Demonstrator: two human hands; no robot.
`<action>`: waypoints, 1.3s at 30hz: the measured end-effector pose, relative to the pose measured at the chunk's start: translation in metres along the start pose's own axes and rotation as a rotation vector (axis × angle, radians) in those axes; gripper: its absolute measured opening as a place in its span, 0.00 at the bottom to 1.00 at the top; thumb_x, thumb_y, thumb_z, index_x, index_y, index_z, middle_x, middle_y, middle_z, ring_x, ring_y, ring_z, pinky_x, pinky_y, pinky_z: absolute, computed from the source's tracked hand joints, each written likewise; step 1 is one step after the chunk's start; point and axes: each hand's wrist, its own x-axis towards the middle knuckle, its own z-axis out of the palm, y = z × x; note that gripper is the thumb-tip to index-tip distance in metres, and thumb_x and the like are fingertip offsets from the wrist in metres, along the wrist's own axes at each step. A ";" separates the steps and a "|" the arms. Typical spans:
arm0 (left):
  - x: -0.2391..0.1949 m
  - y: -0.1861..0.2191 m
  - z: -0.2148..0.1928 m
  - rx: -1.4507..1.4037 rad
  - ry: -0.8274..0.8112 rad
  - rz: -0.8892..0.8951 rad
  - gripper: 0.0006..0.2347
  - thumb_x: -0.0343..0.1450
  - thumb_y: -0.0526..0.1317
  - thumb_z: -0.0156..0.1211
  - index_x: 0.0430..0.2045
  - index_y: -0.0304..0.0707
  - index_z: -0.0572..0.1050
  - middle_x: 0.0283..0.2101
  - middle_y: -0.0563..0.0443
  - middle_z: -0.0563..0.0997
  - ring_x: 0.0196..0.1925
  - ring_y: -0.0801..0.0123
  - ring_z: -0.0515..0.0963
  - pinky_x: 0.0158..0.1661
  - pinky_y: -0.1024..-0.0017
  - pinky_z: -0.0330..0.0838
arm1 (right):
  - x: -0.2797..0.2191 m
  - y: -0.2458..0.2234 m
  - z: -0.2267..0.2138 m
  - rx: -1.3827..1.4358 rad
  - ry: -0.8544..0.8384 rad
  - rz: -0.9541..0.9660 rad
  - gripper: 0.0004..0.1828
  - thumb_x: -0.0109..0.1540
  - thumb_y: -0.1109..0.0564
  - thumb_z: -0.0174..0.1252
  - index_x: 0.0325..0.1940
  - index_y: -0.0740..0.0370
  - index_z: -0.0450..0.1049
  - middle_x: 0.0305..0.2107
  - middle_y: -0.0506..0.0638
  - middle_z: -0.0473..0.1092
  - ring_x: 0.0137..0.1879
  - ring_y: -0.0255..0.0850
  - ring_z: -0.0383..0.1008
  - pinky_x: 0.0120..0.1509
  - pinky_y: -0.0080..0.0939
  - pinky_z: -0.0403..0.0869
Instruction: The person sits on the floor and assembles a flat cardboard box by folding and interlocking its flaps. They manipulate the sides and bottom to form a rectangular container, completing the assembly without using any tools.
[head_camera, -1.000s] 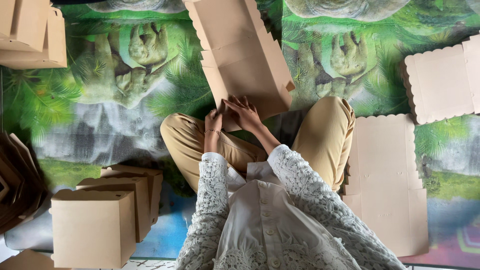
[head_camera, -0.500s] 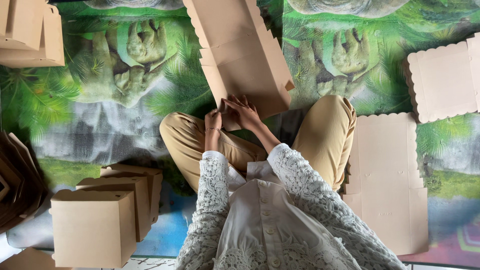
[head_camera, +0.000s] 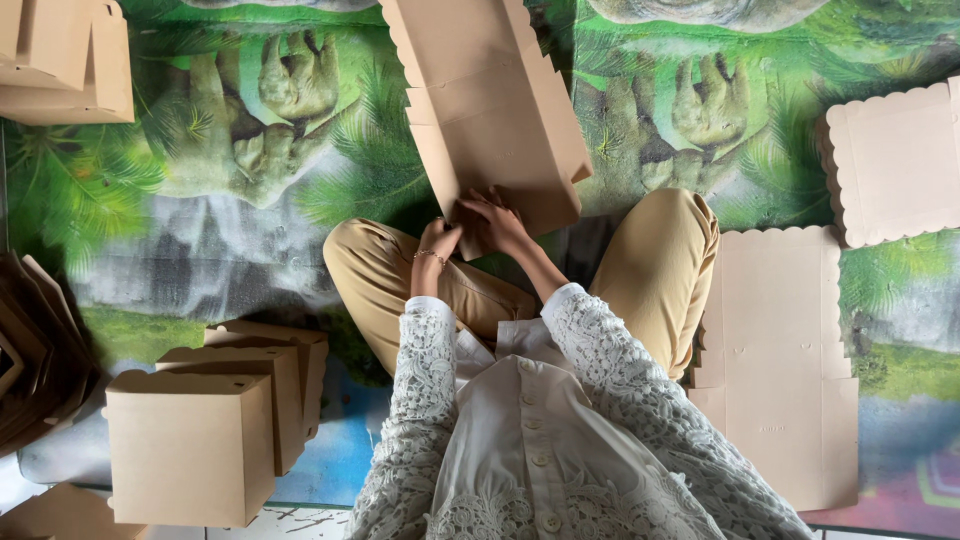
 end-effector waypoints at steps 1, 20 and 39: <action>0.025 -0.023 0.016 0.000 -0.002 0.002 0.20 0.66 0.50 0.56 0.40 0.31 0.79 0.44 0.32 0.82 0.54 0.37 0.79 0.52 0.44 0.75 | -0.001 0.001 0.001 -0.001 0.001 0.002 0.32 0.72 0.60 0.43 0.81 0.42 0.54 0.79 0.45 0.43 0.84 0.57 0.31 0.80 0.75 0.43; -0.016 0.032 -0.017 -0.820 -0.101 -0.214 0.25 0.75 0.40 0.40 0.64 0.15 0.54 0.46 0.20 0.80 0.42 0.37 0.85 0.40 0.54 0.85 | -0.039 0.032 -0.074 -0.556 0.312 -0.398 0.11 0.67 0.52 0.51 0.50 0.42 0.78 0.23 0.44 0.76 0.32 0.45 0.79 0.53 0.49 0.75; 0.028 -0.003 0.025 -0.655 0.106 0.023 0.19 0.74 0.36 0.55 0.57 0.19 0.69 0.53 0.20 0.75 0.48 0.35 0.82 0.38 0.56 0.87 | 0.012 0.009 0.016 -0.207 0.525 0.059 0.20 0.65 0.39 0.55 0.29 0.55 0.72 0.20 0.52 0.75 0.37 0.56 0.81 0.63 0.61 0.64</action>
